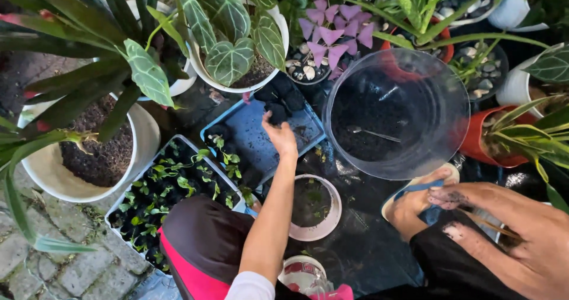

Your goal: The person is planting seedlings into small black pots, using a spoon to fill the pots with soil from a larger container.

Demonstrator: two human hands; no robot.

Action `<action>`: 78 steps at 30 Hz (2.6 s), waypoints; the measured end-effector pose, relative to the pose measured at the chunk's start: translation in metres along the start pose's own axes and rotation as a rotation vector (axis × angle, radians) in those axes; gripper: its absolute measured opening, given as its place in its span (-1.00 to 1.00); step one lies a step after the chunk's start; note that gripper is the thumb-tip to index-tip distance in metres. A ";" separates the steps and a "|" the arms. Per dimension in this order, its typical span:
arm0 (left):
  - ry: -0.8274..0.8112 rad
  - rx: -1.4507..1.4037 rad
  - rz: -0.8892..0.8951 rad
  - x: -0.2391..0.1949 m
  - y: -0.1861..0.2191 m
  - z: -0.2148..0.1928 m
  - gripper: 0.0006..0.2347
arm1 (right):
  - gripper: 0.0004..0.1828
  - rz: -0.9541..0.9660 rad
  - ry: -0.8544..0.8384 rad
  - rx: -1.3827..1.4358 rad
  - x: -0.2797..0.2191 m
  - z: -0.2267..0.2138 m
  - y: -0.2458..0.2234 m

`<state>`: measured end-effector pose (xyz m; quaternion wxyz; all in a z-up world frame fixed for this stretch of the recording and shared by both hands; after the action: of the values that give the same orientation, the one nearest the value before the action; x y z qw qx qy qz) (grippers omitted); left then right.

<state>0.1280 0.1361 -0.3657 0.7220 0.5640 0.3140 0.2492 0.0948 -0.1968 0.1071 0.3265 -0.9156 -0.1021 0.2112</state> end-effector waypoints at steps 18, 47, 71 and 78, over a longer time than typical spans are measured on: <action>0.155 -0.234 -0.490 0.003 -0.019 -0.013 -0.59 | -0.53 0.069 0.037 -0.083 0.013 -0.010 -0.007; -0.359 0.260 -0.187 -0.085 0.167 0.060 -0.70 | -0.81 -0.281 0.157 -0.148 0.077 0.003 0.001; -0.990 1.003 0.682 -0.175 0.347 0.108 -0.82 | -0.57 -0.467 0.536 -0.591 0.009 0.019 0.026; -0.845 1.045 0.439 -0.125 0.349 0.086 -0.67 | -0.63 -0.520 0.352 -0.568 -0.011 0.056 -0.044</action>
<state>0.1047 0.0738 0.0087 0.3500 0.9354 -0.0358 -0.0345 0.0572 -0.1358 0.1000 0.1161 -0.9350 -0.3267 -0.0745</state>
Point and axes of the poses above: each hand's wrist, its own x-axis towards the middle knuckle, its own z-axis out of the palm, y = z × x, the point moved 10 cm from there along x, towards the middle knuckle, and after that the axes turned 1 degree about -y, right-handed, at the moved point
